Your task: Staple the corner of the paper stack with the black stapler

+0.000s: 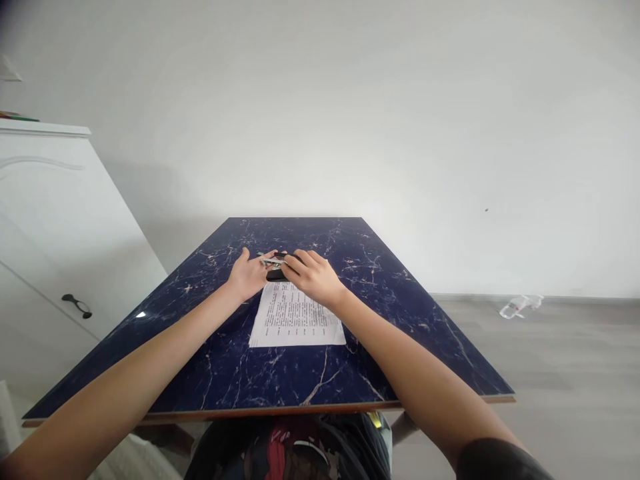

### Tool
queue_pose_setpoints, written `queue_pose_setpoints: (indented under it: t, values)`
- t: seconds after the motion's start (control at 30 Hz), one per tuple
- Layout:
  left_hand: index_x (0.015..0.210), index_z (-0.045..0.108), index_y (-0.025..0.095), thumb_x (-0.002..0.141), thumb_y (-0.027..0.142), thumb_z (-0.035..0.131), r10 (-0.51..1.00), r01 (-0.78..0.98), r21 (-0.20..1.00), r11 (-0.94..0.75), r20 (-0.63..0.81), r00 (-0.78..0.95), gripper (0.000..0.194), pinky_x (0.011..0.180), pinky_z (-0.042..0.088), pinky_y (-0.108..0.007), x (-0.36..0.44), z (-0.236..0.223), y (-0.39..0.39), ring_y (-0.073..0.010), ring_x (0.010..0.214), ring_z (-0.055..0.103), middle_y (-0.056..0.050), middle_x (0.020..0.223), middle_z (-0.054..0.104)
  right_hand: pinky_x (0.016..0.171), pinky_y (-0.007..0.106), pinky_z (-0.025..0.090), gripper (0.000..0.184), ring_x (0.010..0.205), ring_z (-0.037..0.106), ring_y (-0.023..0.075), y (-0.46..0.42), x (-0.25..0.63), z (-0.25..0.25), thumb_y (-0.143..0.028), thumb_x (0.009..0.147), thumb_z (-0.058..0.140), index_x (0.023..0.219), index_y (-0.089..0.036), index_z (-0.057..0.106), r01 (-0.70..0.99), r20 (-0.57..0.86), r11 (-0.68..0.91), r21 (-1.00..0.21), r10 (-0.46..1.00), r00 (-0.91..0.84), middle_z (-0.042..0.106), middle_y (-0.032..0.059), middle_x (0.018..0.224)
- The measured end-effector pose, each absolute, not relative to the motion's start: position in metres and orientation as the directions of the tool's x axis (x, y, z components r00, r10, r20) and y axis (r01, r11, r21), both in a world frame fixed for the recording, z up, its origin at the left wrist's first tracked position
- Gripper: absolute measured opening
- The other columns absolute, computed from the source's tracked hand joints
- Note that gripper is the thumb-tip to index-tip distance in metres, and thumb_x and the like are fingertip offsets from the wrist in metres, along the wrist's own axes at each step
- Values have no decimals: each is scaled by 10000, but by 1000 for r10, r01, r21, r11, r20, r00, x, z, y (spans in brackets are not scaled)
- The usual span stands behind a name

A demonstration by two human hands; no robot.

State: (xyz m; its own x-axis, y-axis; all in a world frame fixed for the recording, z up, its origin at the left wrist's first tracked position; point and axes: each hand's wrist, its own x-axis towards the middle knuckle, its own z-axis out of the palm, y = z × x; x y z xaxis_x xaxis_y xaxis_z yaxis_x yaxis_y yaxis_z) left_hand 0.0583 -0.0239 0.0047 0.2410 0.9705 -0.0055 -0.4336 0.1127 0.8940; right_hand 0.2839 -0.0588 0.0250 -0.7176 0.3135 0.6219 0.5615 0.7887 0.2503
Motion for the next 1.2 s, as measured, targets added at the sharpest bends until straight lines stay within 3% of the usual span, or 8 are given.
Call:
queue_pose_setpoints:
  t: [0.13,0.23,0.33,0.4,0.6,0.77,0.97,1.2]
  values:
    - [962,614,157,1011,609,295,981,-453,876,166,-102,162,555,729,586,-369,58,5,-20,-237,810,671,-154,879,660,912,487,490,318,1159,572,312,-60,277,26,-106,987,470,1223,-225,647,611,685,784,108,387,-617,649,118,1292]
    - [794,563,176,1041,415,372,978,-489,850,196,-204,37,394,497,490,-249,51,5,-17,-128,522,540,-45,648,528,797,448,517,183,947,636,285,-59,278,25,-194,946,574,1085,-202,693,686,747,695,-215,570,-343,703,130,1106]
    - [703,510,180,989,354,500,994,-443,896,-1,-49,-102,334,353,249,-179,41,12,-20,-56,382,298,54,558,339,545,341,471,186,625,601,210,-53,283,19,-360,857,713,898,-179,706,638,524,519,-569,827,-205,686,96,788]
    - [679,502,176,953,347,549,983,-399,903,-159,108,-147,326,351,171,-176,38,22,-25,-46,380,223,77,551,261,467,297,401,237,534,550,172,-48,285,12,-399,799,761,826,-171,701,614,367,435,-659,898,-242,645,60,683]
    - [855,572,173,882,179,530,948,-516,844,-148,270,170,50,481,348,-193,56,45,-44,-78,539,428,21,683,436,528,290,394,389,621,565,193,-39,282,-4,-524,706,824,734,-168,668,711,275,463,-529,886,-372,606,39,648]
    - [1014,579,202,956,269,575,887,-249,921,-301,366,281,88,670,485,-254,72,38,-55,-126,706,584,-21,818,602,893,455,501,649,1107,575,310,-48,283,8,-564,784,787,1307,-233,592,609,606,680,-408,701,-376,651,114,1167]
    - [1118,567,236,827,371,774,851,-117,927,-357,374,368,382,842,561,-403,79,30,-62,-248,887,720,-68,945,721,950,485,486,429,1087,559,274,-58,277,15,-344,949,661,1369,-305,581,493,747,856,-157,429,-507,594,101,1234]
    - [1085,548,235,768,473,811,818,-109,926,-361,370,440,475,842,557,-414,82,34,-67,-279,930,726,-104,1004,740,865,449,490,161,948,569,246,-58,275,15,-324,974,617,1046,-257,745,466,805,871,-159,387,-449,643,97,1098]
